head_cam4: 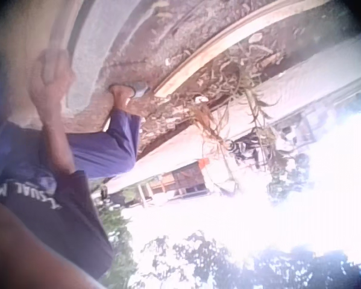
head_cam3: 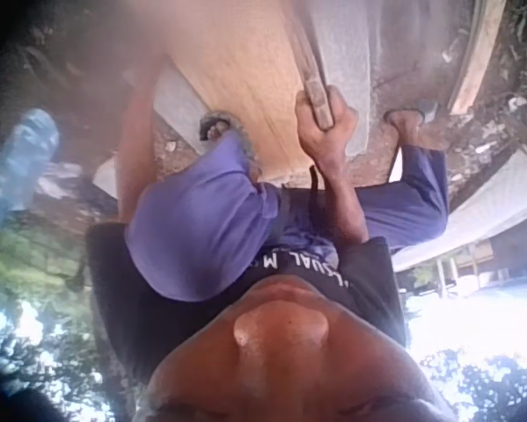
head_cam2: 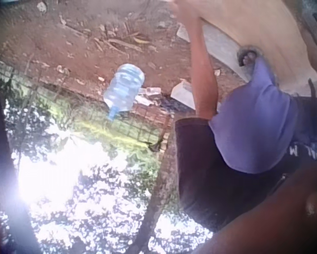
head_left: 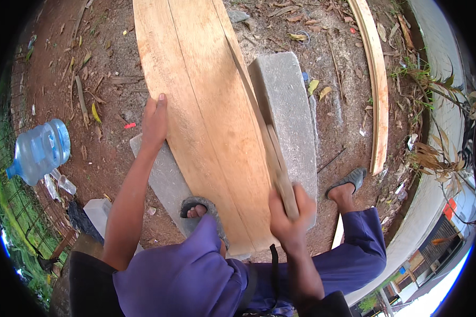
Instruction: The person uses a hand saw to cut a long wooden plank placed on two concrete blocks. The person holds the plank with one hand and saws along a marked line with the other hand, producing sawdust as the cut progresses.
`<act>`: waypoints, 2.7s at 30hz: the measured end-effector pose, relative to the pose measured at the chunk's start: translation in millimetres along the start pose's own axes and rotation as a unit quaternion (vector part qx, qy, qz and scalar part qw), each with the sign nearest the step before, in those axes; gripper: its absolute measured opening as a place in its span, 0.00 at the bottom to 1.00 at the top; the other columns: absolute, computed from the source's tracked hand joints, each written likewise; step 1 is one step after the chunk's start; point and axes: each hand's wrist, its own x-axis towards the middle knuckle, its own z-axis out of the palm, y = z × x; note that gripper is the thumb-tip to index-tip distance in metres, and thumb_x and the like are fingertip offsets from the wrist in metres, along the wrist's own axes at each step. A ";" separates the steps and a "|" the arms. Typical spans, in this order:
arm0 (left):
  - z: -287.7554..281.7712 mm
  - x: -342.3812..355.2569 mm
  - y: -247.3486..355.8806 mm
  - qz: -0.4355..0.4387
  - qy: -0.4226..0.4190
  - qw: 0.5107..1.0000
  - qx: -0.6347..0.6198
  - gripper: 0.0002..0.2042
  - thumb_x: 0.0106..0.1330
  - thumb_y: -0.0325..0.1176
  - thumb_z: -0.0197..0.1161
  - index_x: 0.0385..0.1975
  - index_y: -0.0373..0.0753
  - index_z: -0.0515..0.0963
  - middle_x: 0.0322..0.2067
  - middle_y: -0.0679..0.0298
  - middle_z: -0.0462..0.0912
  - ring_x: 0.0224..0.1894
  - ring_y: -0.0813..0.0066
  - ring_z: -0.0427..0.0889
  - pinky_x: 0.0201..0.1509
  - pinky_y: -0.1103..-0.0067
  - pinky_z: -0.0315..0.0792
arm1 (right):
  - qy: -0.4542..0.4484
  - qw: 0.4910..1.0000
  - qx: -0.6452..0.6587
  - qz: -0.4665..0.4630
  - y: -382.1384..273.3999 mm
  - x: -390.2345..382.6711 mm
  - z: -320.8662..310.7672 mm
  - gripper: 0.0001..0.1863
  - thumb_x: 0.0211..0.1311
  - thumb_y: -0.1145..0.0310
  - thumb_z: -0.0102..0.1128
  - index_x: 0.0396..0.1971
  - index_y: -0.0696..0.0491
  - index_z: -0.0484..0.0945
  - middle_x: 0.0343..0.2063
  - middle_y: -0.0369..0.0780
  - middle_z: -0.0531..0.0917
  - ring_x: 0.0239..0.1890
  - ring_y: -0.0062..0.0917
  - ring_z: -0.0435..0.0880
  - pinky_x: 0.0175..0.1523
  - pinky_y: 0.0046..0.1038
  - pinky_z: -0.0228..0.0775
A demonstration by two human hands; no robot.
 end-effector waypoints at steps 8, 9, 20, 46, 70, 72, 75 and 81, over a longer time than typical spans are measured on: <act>4.6 4.2 -15.3 0.032 0.015 0.999 0.013 0.23 0.79 0.50 0.49 0.35 0.32 0.71 0.32 0.55 0.74 0.38 0.68 0.70 0.48 0.71 0.66 | 0.012 0.986 0.124 0.109 -1.9 44.7 21.8 0.06 0.61 0.75 0.63 0.27 0.60 0.77 0.13 0.38 0.72 0.20 0.11 0.71 0.22 0.25 0.62; 7.7 8.9 -12.1 0.037 0.008 0.999 0.029 0.23 0.79 0.50 0.49 0.33 0.32 0.70 0.32 0.56 0.73 0.37 0.69 0.69 0.47 0.71 0.66 | 0.013 0.992 0.101 0.068 13.3 72.6 43.3 0.11 0.62 0.72 0.63 0.24 0.60 0.72 0.13 0.43 0.70 0.19 0.15 0.70 0.22 0.29 0.62; 7.2 5.1 -14.1 0.026 0.018 0.999 -0.021 0.23 0.79 0.50 0.49 0.31 0.34 0.69 0.30 0.61 0.70 0.37 0.73 0.68 0.46 0.73 0.65 | -0.021 0.998 0.028 0.057 1.1 -63.0 -42.8 0.06 0.55 0.78 0.67 0.25 0.59 0.77 0.14 0.41 0.77 0.15 0.21 0.80 0.22 0.27 0.69; 14.8 2.7 -1.5 0.055 0.016 0.998 -0.001 0.21 0.80 0.47 0.49 0.29 0.35 0.67 0.28 0.66 0.64 0.34 0.76 0.62 0.41 0.72 0.63 | 0.026 0.994 0.090 0.048 1.2 77.0 37.2 0.12 0.60 0.69 0.64 0.26 0.62 0.73 0.15 0.51 0.76 0.17 0.42 0.80 0.25 0.36 0.69; 1.2 3.2 -19.0 0.052 0.020 0.998 -0.024 0.22 0.80 0.47 0.49 0.27 0.35 0.65 0.28 0.67 0.65 0.34 0.77 0.62 0.41 0.74 0.63 | -0.029 0.996 0.052 0.068 5.0 -88.1 -55.4 0.07 0.57 0.78 0.65 0.24 0.59 0.75 0.13 0.40 0.75 0.16 0.16 0.75 0.22 0.26 0.65; 4.9 5.1 -17.0 0.041 0.014 0.999 -0.018 0.21 0.80 0.47 0.49 0.31 0.34 0.67 0.30 0.65 0.67 0.36 0.76 0.64 0.43 0.74 0.64 | -0.005 0.990 0.090 0.111 10.5 -45.6 -26.2 0.07 0.54 0.76 0.68 0.25 0.58 0.77 0.14 0.43 0.78 0.16 0.20 0.80 0.22 0.26 0.69; 9.2 15.8 -18.9 0.038 -0.004 0.999 0.024 0.23 0.80 0.48 0.48 0.47 0.30 0.75 0.41 0.59 0.77 0.44 0.74 0.72 0.52 0.74 0.68 | 0.033 0.996 0.077 0.014 20.8 66.5 44.1 0.12 0.58 0.70 0.66 0.24 0.60 0.74 0.15 0.50 0.76 0.17 0.38 0.80 0.25 0.35 0.69; 5.5 5.4 -6.1 0.040 0.024 0.999 0.002 0.22 0.80 0.47 0.49 0.28 0.35 0.66 0.29 0.63 0.67 0.35 0.76 0.63 0.43 0.74 0.64 | -0.011 0.994 0.085 0.070 -4.0 41.7 24.1 0.09 0.57 0.71 0.67 0.26 0.59 0.76 0.15 0.50 0.75 0.18 0.39 0.82 0.26 0.34 0.70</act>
